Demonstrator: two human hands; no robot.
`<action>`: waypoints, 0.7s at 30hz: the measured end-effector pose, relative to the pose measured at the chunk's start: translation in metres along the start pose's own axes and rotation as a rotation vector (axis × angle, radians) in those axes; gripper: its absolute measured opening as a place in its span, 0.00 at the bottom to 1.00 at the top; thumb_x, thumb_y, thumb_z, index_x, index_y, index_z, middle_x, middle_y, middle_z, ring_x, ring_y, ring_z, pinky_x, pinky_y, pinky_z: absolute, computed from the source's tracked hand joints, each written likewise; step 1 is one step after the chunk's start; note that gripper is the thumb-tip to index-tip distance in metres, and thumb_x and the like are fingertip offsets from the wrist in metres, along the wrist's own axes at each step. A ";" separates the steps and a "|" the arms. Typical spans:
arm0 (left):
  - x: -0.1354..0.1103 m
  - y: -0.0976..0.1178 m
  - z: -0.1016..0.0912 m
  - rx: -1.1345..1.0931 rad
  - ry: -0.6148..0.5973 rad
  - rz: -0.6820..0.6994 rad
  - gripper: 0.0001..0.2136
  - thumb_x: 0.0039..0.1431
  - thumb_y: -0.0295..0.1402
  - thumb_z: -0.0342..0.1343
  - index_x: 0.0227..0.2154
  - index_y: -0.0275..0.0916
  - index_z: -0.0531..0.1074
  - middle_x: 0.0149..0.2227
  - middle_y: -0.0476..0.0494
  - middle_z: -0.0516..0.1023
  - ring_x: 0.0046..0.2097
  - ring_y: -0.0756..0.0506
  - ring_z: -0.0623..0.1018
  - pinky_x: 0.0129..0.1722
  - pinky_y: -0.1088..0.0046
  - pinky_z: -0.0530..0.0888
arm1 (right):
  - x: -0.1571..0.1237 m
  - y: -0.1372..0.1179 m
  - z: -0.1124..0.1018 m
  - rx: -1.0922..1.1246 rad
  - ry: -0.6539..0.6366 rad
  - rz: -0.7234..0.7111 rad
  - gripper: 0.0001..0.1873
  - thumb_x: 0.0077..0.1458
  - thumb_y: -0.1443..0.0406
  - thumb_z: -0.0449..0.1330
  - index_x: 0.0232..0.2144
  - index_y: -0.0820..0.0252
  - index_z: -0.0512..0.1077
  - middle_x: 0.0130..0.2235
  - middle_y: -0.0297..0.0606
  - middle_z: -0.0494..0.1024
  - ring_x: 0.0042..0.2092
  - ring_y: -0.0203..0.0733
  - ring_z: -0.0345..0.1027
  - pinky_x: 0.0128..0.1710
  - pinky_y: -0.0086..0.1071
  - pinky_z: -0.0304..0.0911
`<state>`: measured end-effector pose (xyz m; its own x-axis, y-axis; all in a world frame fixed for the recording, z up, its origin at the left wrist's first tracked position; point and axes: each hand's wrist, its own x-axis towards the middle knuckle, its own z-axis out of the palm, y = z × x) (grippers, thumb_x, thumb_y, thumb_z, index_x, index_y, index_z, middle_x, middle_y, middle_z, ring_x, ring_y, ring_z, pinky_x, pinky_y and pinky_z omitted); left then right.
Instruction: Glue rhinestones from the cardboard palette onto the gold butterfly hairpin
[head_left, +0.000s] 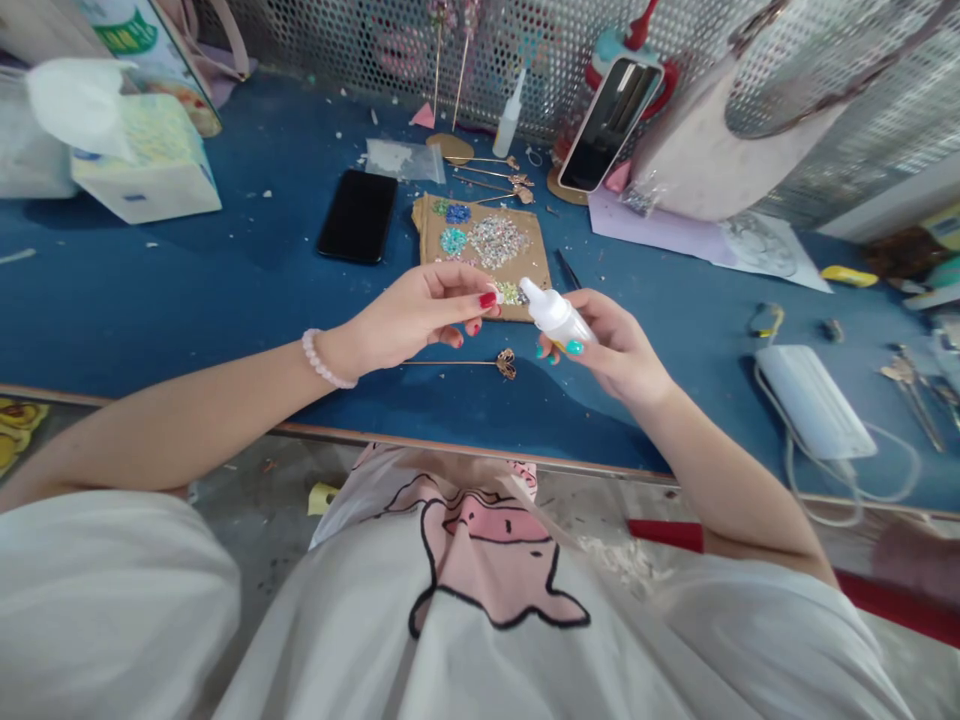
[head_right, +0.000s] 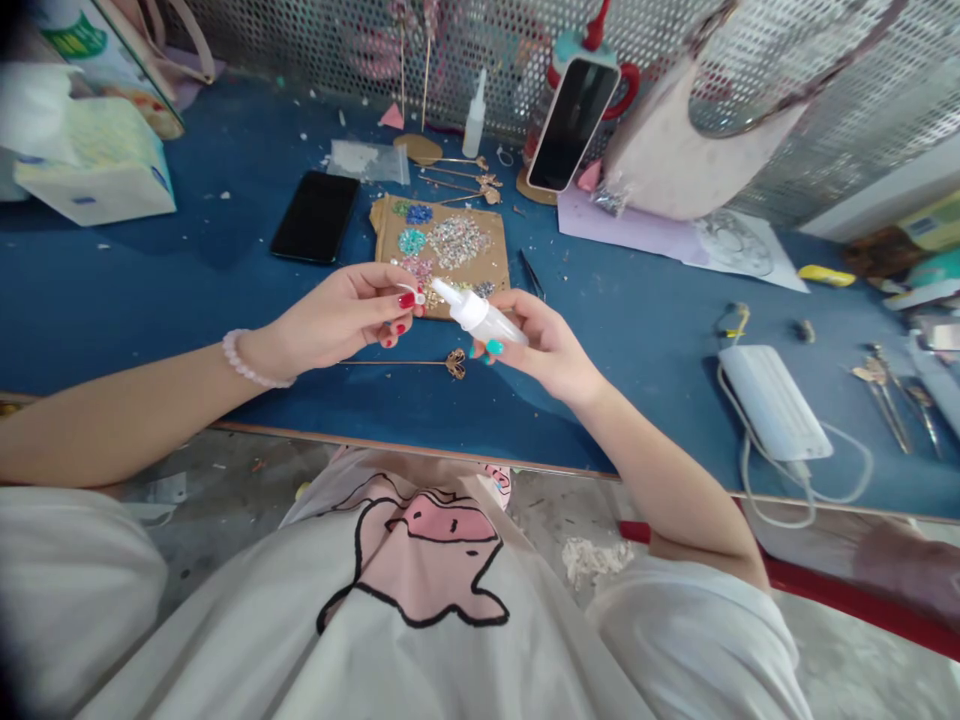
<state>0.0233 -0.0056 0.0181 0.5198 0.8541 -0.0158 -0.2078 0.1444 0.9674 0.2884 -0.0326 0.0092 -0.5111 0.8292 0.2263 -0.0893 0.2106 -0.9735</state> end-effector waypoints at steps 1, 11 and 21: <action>0.000 0.000 0.001 -0.008 0.005 -0.007 0.07 0.56 0.31 0.69 0.36 0.38 0.78 0.30 0.52 0.76 0.27 0.57 0.73 0.22 0.85 0.69 | 0.000 0.000 0.001 -0.008 0.006 0.012 0.18 0.56 0.61 0.70 0.48 0.55 0.73 0.37 0.33 0.82 0.38 0.33 0.77 0.35 0.26 0.71; 0.000 -0.004 0.002 -0.003 -0.024 -0.044 0.08 0.56 0.31 0.69 0.37 0.39 0.79 0.35 0.50 0.79 0.27 0.58 0.71 0.22 0.85 0.70 | 0.001 0.002 0.004 -0.030 0.005 0.049 0.21 0.55 0.59 0.71 0.48 0.55 0.72 0.36 0.33 0.81 0.36 0.33 0.76 0.34 0.26 0.72; 0.000 -0.005 0.003 -0.076 -0.060 -0.025 0.05 0.57 0.28 0.67 0.37 0.39 0.78 0.33 0.51 0.79 0.26 0.58 0.71 0.22 0.86 0.68 | 0.000 0.000 0.005 -0.067 0.003 0.034 0.20 0.55 0.59 0.71 0.48 0.56 0.72 0.37 0.33 0.80 0.35 0.31 0.75 0.33 0.24 0.69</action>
<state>0.0263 -0.0081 0.0137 0.5737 0.8188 -0.0223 -0.2553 0.2046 0.9450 0.2838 -0.0350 0.0089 -0.5106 0.8378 0.1933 -0.0146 0.2163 -0.9762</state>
